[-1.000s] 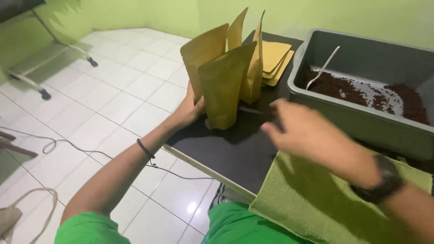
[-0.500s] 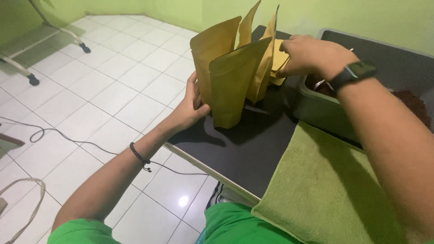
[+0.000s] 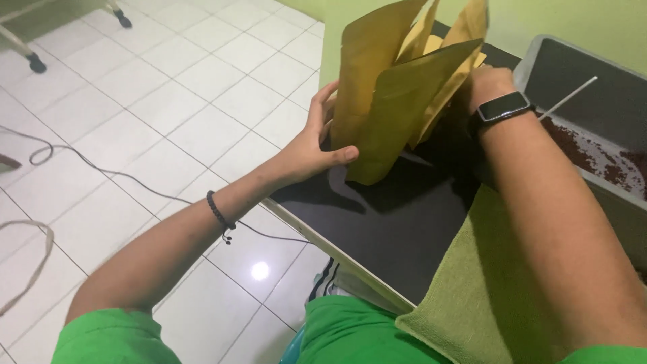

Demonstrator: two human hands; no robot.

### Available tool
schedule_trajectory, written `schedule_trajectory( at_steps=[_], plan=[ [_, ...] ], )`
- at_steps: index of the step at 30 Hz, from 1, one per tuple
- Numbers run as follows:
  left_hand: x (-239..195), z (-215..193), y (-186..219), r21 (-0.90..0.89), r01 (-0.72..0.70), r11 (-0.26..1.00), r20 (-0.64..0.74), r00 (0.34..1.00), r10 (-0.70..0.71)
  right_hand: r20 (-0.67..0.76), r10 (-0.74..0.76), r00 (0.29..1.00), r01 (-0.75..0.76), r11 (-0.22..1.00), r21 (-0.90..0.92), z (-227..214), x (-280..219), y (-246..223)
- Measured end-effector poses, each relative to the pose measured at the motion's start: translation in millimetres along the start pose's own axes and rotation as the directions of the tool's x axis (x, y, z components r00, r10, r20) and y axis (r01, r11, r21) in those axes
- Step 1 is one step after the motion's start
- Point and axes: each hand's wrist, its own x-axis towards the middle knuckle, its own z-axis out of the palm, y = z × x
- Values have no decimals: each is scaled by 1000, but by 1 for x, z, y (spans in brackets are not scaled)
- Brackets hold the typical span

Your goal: Filling paper bags with ground coffee using a spoon and a digital scale for precise measurement.

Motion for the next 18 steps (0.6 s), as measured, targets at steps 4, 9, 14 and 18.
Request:
schedule_trajectory(
  at_steps=[4,9,14,18],
  plan=[
    [1,-2,-3,12,3,1000,1,1000,-3,-21,-22,1000,21,1000,-15,6,20,-1],
    [0,-1,5,2,3,1000,6,1000,-3,-53,-25,998,24,1000,-12,5,0,1],
    [-1,-3,6,11,19,1000,14,1000,-19,-88,-33,996,31,999,-17,9,-18,2],
    [0,-3,5,24,22,999,13,1000,-22,-114,-47,992,44,999,-27,58,-34,6]
  ],
)
